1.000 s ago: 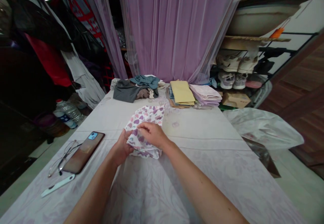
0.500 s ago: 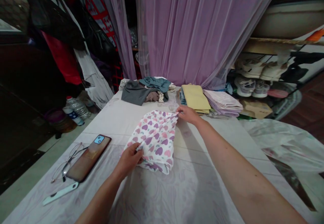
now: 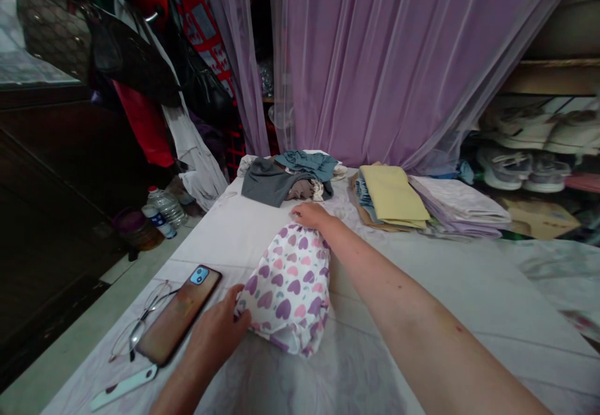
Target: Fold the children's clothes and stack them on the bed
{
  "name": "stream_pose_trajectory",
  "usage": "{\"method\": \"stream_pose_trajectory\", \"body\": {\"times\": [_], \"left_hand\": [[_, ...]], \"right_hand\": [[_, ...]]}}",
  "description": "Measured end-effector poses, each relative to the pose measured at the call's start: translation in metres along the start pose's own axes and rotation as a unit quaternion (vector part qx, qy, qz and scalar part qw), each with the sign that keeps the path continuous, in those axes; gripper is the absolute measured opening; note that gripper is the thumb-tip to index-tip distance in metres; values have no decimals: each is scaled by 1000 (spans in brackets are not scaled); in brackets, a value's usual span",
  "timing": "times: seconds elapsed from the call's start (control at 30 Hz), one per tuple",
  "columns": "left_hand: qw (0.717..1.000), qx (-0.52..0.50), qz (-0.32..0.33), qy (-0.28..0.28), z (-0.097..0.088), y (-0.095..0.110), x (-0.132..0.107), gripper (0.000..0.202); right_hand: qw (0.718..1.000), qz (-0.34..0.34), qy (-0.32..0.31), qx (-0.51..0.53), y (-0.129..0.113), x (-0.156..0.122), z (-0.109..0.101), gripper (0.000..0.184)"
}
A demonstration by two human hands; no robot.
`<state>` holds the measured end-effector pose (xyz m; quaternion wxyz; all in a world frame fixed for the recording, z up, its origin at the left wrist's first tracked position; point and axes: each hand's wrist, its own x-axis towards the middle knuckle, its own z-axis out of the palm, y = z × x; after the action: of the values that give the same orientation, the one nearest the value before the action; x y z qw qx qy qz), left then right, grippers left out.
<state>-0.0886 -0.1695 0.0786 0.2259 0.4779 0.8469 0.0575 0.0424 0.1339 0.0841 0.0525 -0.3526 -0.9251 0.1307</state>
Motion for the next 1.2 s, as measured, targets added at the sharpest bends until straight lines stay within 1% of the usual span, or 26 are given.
{"method": "stream_pose_trajectory", "body": {"times": [0.07,0.2,0.3,0.37,0.43,0.5,0.53,0.57,0.6,0.67,0.7,0.73,0.77,0.8,0.83,0.87,0.93,1.0,1.07,1.13,1.2], "left_hand": [[1000,26,-3,7,-2,1,2,47],[998,60,10,26,-7,3,11,36],[995,93,36,12,-7,4,14,29],[992,113,56,3,-7,6,15,25],[990,119,75,-6,-11,11,17,20],[989,114,89,-10,-21,19,22,17],[990,107,93,-1,-30,24,25,17],[991,95,93,21,-39,31,29,18],[991,79,92,60,-50,38,33,19],[983,30,101,153,-70,53,40,29],[973,10,118,195,-77,62,42,35],[963,-1,145,228,-81,69,44,41],[952,0,178,249,-81,76,46,43],[944,11,208,257,-77,81,47,43],[939,29,232,253,-69,85,47,40],[937,47,251,238,-57,87,47,38],[942,76,272,183,-26,84,45,33],[946,86,286,127,4,77,40,30],[949,75,290,94,25,67,33,26],[951,51,295,74,31,60,27,22],[948,29,312,51,28,55,23,17]], "right_hand": [[1000,3,-29,7,8,2,3,28],[997,11,-75,27,20,3,-2,24],[994,26,-100,37,22,1,-5,13],[993,36,-103,38,21,-2,-10,8],[995,41,-82,38,23,-8,-23,9],[998,45,-42,33,29,-18,-44,12],[998,47,-14,30,33,-26,-59,16],[998,49,25,31,38,-35,-74,21],[996,50,72,32,43,-47,-89,26],[976,50,205,48,54,-77,-116,32],[963,46,262,50,58,-95,-124,35],[950,41,306,50,62,-115,-127,39],[942,29,331,45,66,-135,-125,41],[937,15,348,36,69,-156,-117,40],[934,11,356,25,71,-178,-103,40],[931,14,364,15,73,-199,-86,40],[927,33,373,-9,75,-240,-42,42],[933,48,356,-19,74,-277,0,43],[943,52,327,-15,71,-306,31,46],[947,62,315,-7,68,-324,47,48],[946,68,317,0,65,-333,54,48]]}}
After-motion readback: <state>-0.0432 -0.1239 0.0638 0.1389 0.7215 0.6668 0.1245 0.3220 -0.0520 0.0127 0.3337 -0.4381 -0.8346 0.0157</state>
